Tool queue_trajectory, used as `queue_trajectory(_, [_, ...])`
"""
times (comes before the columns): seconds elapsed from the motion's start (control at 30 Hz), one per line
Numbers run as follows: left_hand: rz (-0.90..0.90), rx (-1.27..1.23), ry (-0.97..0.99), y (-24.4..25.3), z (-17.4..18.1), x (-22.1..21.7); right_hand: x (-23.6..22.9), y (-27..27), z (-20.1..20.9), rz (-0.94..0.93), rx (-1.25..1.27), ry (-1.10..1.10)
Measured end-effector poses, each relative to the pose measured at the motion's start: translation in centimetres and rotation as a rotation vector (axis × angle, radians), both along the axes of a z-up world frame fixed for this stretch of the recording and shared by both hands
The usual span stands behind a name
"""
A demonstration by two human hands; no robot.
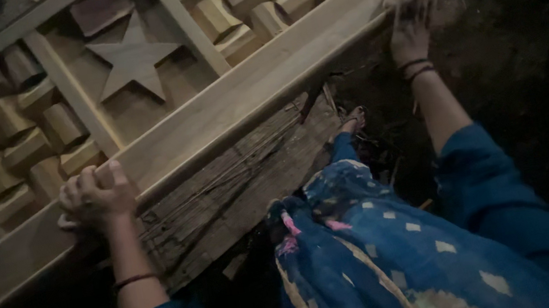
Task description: The person sands a wooden decorative panel with a star and geometric patterns using a sanding block. They move the block back and forth across the surface, focusing on the edges and carved details.
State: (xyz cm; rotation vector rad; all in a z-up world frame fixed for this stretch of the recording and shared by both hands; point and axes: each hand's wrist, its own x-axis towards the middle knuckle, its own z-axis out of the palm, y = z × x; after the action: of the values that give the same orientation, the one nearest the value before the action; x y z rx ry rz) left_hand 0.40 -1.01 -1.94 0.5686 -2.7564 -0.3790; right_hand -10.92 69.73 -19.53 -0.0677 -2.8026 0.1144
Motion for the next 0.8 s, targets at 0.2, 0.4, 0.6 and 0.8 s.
queue_trajectory(0.2, [0.061,-0.042,-0.056,0.3,0.2,-0.7,5.4,-15.8,8.7,0.15,0.041,-0.102])
queue_trajectory(0.4, [0.068,-0.011,-0.033,0.0,-0.2,0.0,9.7,-27.7,18.6,0.676,-0.41,0.124])
queue_trajectory(0.6, [0.017,-0.063,0.001,0.1,0.1,0.3,5.3,-22.8,21.7,0.145,-1.296,-0.442])
queue_trajectory(0.8, [0.043,-0.035,0.012,0.5,0.4,-0.1,1.6,-14.8,18.6,0.437,-0.615,0.176])
